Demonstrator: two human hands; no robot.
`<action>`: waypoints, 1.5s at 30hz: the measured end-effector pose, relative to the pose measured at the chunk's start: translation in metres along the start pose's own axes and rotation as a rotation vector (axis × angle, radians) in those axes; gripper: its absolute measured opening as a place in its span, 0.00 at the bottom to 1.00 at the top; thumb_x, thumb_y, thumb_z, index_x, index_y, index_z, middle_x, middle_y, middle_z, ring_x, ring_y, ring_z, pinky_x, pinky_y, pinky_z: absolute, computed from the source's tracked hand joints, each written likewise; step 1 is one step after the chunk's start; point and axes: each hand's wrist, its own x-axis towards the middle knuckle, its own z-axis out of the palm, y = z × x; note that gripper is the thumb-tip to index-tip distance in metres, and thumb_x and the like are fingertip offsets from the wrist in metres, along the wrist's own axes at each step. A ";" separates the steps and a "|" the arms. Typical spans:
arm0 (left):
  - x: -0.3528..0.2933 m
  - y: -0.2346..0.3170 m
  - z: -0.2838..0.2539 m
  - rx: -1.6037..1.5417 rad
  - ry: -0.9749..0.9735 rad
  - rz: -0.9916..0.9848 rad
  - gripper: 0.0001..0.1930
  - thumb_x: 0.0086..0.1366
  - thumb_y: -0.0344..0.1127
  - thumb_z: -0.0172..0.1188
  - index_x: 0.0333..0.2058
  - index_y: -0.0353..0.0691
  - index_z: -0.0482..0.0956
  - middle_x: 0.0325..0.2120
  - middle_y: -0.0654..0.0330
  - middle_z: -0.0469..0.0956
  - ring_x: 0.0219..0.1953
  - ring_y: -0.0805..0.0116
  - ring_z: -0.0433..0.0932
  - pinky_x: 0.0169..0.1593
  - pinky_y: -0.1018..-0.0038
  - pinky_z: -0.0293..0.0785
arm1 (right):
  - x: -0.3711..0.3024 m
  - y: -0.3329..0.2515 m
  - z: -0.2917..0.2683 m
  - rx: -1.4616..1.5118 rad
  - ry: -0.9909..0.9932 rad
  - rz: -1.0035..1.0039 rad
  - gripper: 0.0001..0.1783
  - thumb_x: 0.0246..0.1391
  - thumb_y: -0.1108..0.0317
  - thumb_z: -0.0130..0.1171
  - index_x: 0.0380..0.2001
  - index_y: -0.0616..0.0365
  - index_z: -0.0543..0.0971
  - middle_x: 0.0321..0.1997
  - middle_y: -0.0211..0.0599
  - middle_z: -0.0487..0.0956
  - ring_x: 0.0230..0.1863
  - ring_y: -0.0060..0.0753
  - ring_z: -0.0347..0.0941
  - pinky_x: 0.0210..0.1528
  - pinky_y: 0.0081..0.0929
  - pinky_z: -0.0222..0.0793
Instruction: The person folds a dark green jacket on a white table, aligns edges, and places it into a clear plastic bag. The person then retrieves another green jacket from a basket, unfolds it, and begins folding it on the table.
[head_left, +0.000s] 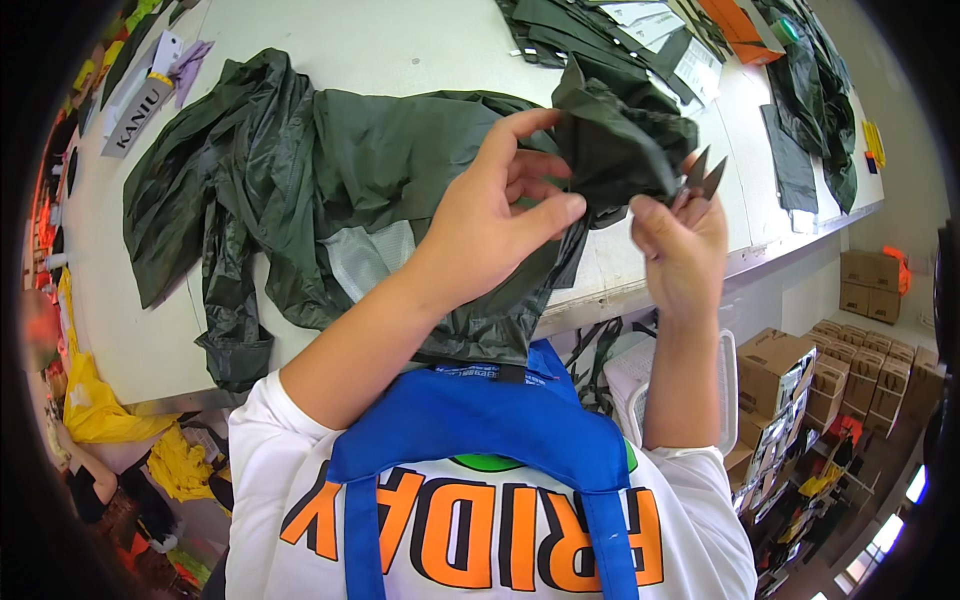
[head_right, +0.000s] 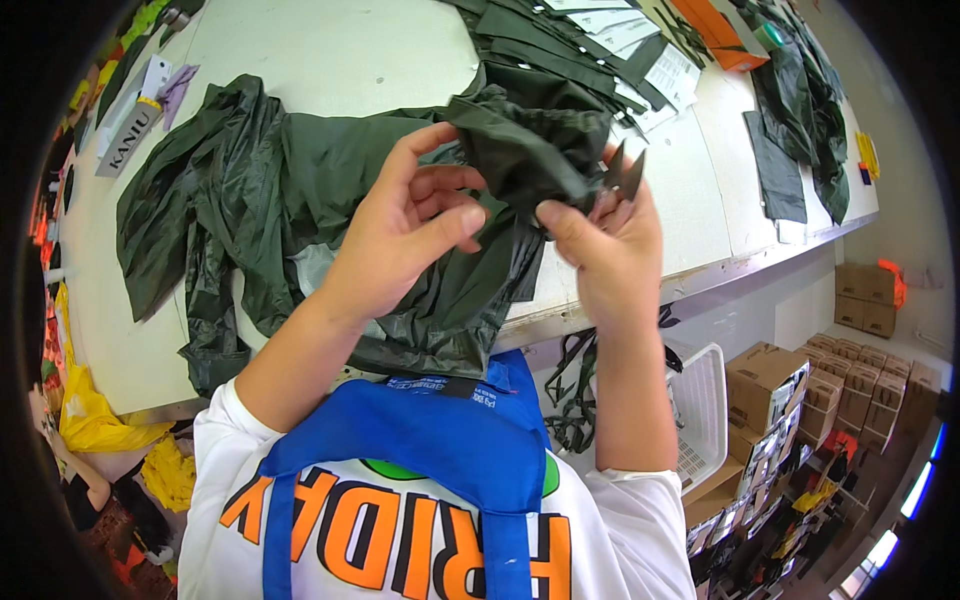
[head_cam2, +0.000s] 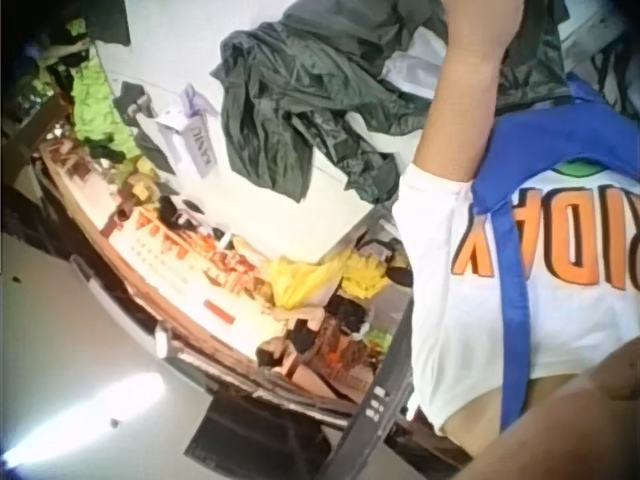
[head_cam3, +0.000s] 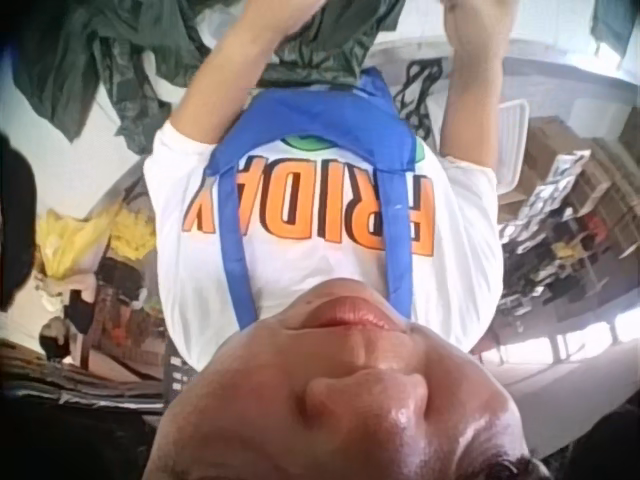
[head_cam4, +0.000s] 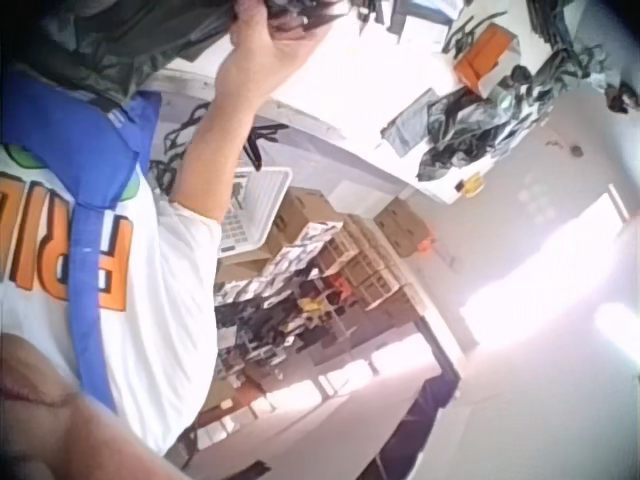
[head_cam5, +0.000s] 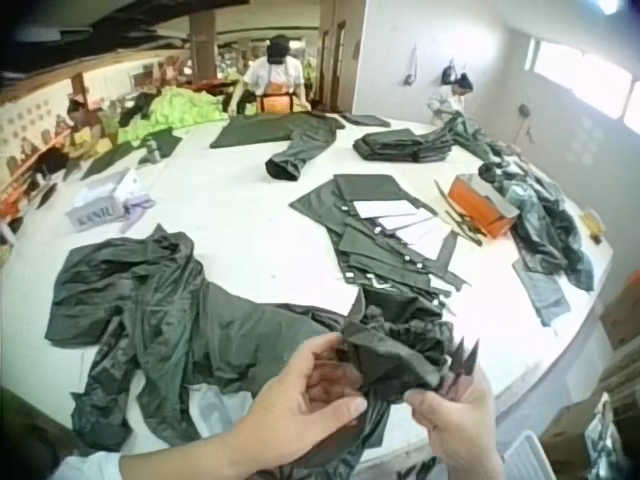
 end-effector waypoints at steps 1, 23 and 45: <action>-0.003 0.000 0.002 -0.061 0.040 -0.019 0.31 0.62 0.29 0.58 0.62 0.42 0.54 0.48 0.55 0.69 0.47 0.66 0.74 0.44 0.67 0.77 | -0.004 0.003 0.002 0.063 -0.029 0.008 0.34 0.44 0.84 0.60 0.57 0.64 0.62 0.32 0.31 0.74 0.23 0.13 0.65 0.20 0.13 0.55; -0.058 -0.010 -0.017 -0.654 -0.034 -0.106 0.06 0.65 0.29 0.55 0.39 0.36 0.76 0.38 0.58 0.79 0.41 0.70 0.78 0.49 0.71 0.75 | -0.066 0.059 -0.011 0.249 0.163 0.112 0.08 0.59 0.79 0.48 0.39 0.53 0.66 0.32 0.26 0.71 0.17 0.13 0.56 0.18 0.13 0.51; -0.058 -0.005 -0.005 -0.217 0.002 -0.024 0.05 0.66 0.31 0.57 0.36 0.37 0.76 0.30 0.65 0.76 0.32 0.78 0.73 0.35 0.80 0.69 | -0.068 0.009 0.060 -0.391 0.008 -0.262 0.06 0.50 0.78 0.64 0.31 0.65 0.76 0.27 0.27 0.73 0.26 0.14 0.66 0.28 0.11 0.60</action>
